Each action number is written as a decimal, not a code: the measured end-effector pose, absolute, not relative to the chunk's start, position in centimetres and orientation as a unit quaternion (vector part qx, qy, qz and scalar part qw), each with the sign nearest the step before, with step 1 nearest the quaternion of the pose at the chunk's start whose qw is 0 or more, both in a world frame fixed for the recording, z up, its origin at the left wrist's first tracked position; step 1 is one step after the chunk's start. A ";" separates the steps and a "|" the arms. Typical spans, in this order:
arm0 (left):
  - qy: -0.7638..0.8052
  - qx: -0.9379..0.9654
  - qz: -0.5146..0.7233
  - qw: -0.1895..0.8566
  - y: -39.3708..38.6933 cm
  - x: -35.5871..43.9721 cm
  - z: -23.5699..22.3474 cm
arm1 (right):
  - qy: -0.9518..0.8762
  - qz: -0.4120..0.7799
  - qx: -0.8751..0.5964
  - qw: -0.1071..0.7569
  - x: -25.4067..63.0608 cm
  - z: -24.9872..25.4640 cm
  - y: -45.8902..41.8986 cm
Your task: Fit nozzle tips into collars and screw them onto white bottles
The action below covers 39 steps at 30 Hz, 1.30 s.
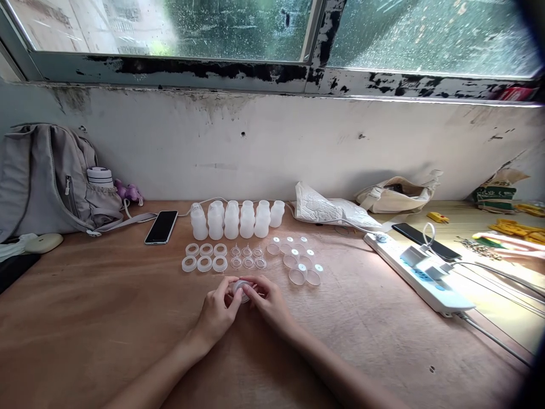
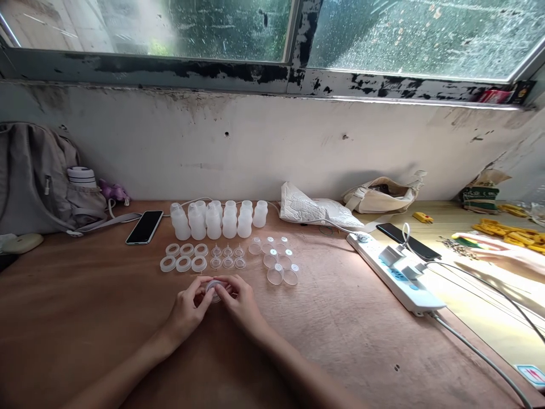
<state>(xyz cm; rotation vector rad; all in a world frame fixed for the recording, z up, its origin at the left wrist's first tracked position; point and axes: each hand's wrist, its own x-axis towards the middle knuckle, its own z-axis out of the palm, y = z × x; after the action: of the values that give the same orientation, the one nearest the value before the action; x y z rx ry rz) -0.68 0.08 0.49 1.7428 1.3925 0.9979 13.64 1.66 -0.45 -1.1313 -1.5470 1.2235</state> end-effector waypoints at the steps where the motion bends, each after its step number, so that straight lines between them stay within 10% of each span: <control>1: 0.536 0.666 0.384 0.350 0.1 -0.7 0.5 | -0.612 0.504 -0.449 0.412 13.6 -0.5 1.7; 39: 0.527 0.662 0.365 0.388 -0.1 -0.6 0.0 | -0.623 0.504 -0.441 0.404 13.4 -0.4 1.0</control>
<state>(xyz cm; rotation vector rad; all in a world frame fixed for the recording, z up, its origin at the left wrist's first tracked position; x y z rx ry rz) -0.60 -0.12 0.02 1.6842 1.3413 0.9277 13.43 0.98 -0.38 -1.1134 -1.5743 1.2718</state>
